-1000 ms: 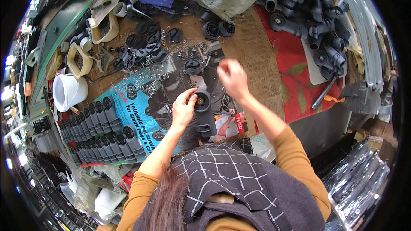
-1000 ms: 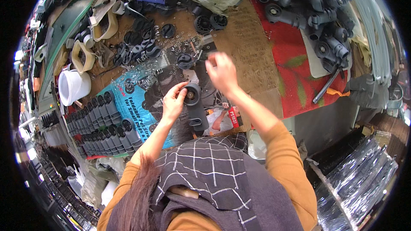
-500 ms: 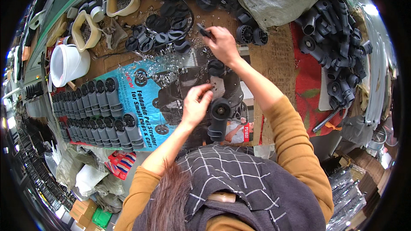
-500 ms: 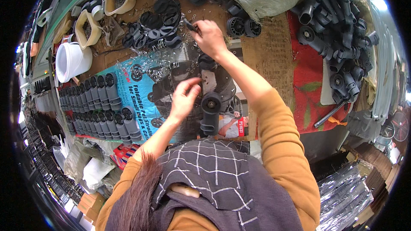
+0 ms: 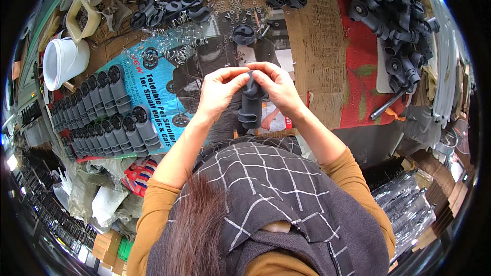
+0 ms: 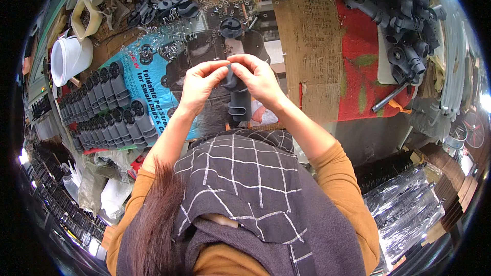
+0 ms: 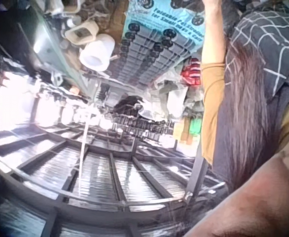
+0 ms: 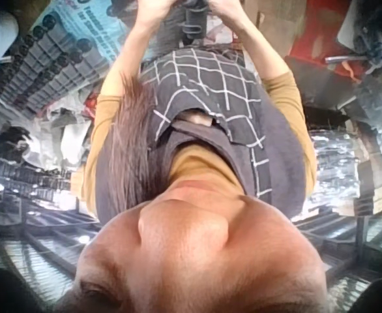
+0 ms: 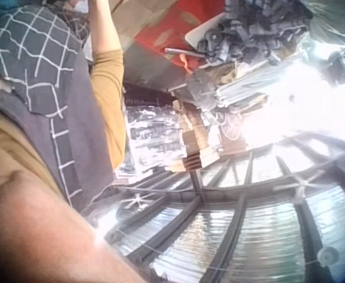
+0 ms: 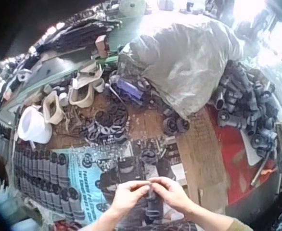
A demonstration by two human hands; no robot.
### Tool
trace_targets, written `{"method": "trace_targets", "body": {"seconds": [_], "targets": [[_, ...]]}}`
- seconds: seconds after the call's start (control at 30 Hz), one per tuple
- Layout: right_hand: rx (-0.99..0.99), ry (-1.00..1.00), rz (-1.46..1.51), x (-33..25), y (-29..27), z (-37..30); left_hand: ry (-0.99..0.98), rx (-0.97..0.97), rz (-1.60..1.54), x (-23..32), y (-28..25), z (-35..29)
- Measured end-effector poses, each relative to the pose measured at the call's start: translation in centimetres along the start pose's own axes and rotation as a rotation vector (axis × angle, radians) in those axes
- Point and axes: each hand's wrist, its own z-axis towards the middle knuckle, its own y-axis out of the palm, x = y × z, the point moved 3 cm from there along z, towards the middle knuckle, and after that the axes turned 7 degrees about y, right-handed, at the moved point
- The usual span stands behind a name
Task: The person repeatedly picks up small black plastic components from a cluttered workbench, fits them together by hand, and places the assembled units into a white bag. The process is repeated multiple times with similar parts.
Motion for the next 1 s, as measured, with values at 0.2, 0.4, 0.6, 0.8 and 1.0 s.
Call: {"method": "trace_targets", "body": {"seconds": [0.2, 0.4, 0.6, 0.8, 1.0], "targets": [[0.183, 0.157, 0.277, 3.6, 0.2, -2.2, -0.058, -0.031, 0.044, -2.7, -0.1, -2.8], [0.444, -0.012, -0.483, 5.9, -0.8, -3.3, 0.273, 0.084, 0.494, -3.8, -0.4, -1.2], [0.509, -0.01, -0.68, 6.9, -1.4, -1.8, 0.193, 0.032, 0.576, -4.8, 0.1, 0.2], [0.359, 0.025, -0.301, 7.2, -1.4, -0.9, 0.196, -0.096, 0.601, -5.7, -0.3, 0.7], [0.323, 0.048, -0.413, 7.2, -1.9, -0.1, 0.228, -0.082, 0.575, -6.4, -0.3, 0.8]]}}
